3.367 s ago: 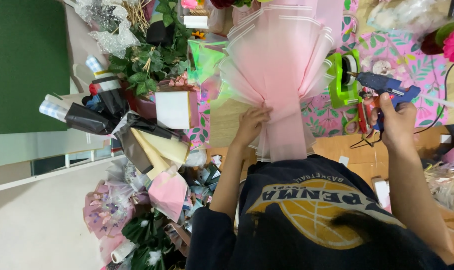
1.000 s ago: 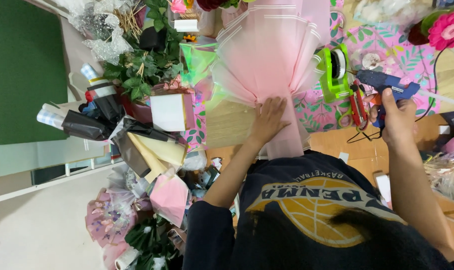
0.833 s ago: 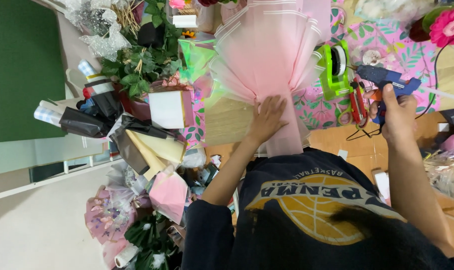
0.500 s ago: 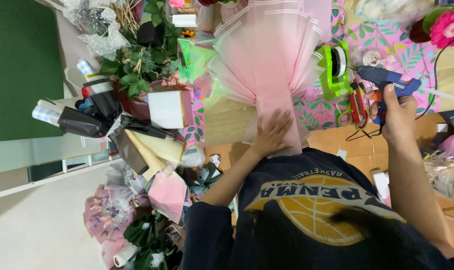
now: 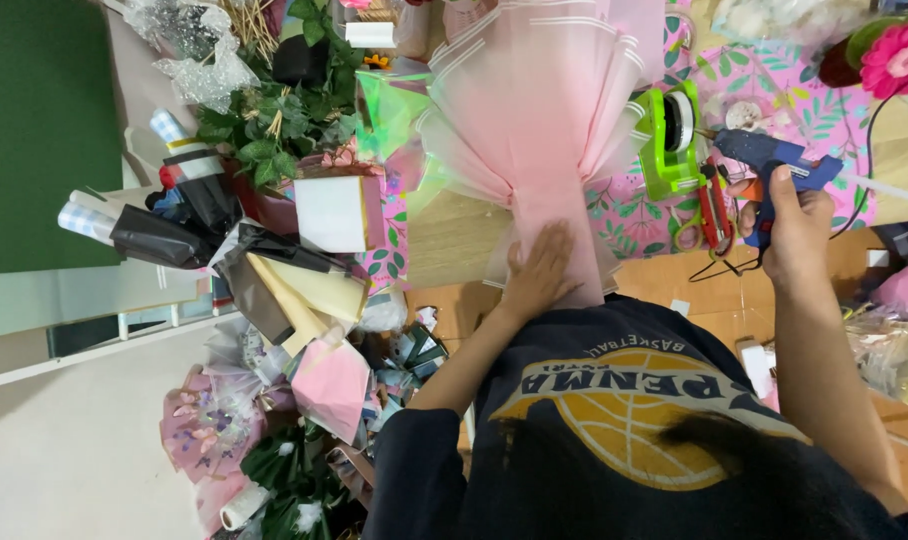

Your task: The person wraps a bouquet of artificial flowers in pink and iridescent paper. They use a hot glue gun to secure the paper layers and attach decorative butterfly cutouts to the wrapping.

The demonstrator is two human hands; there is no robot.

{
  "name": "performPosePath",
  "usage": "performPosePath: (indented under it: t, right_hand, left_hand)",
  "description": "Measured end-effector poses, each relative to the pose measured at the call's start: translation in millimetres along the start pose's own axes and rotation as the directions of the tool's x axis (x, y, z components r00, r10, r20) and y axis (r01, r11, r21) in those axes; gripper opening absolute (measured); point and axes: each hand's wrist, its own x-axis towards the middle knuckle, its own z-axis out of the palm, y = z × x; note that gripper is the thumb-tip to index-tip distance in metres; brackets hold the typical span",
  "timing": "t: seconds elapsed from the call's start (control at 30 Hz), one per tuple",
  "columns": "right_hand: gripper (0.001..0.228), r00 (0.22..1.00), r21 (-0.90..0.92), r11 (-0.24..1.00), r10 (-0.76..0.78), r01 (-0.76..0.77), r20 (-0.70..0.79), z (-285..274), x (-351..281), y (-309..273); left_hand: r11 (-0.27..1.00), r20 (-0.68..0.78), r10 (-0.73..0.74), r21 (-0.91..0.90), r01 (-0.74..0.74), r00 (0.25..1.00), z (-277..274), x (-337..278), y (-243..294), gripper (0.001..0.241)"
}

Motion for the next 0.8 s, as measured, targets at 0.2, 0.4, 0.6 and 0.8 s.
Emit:
performPosePath:
  t: [0.2,0.4,0.6,0.8]
  right_hand:
    - [0.055,1.000,-0.029,1.000,0.007,-0.006,0.024,6.2,-7.3,-14.5]
    - [0.055,1.000,0.006,1.000,-0.009,0.009,0.010,1.9,-0.5,-3.9]
    - [0.046,1.000,0.007,1.000,0.013,-0.013,-0.015,4.8,-9.2,-14.4]
    - [0.050,0.999,-0.008,1.000,0.013,-0.013,-0.039,3.2,-9.9,-11.2]
  left_hand:
    - [0.993,0.020,-0.115,0.027,0.114,0.993,9.8,-35.7,-3.6,0.086]
    - [0.961,-0.136,-0.171,0.196,0.196,0.976,7.2,-51.9,-8.9,0.081]
    - [0.969,-0.066,-0.205,0.129,0.212,0.977,2.4,-60.4,-12.0,0.081]
    - [0.965,-0.240,-0.259,-0.034,0.258,0.936,-5.1,-43.7,-22.7,0.050]
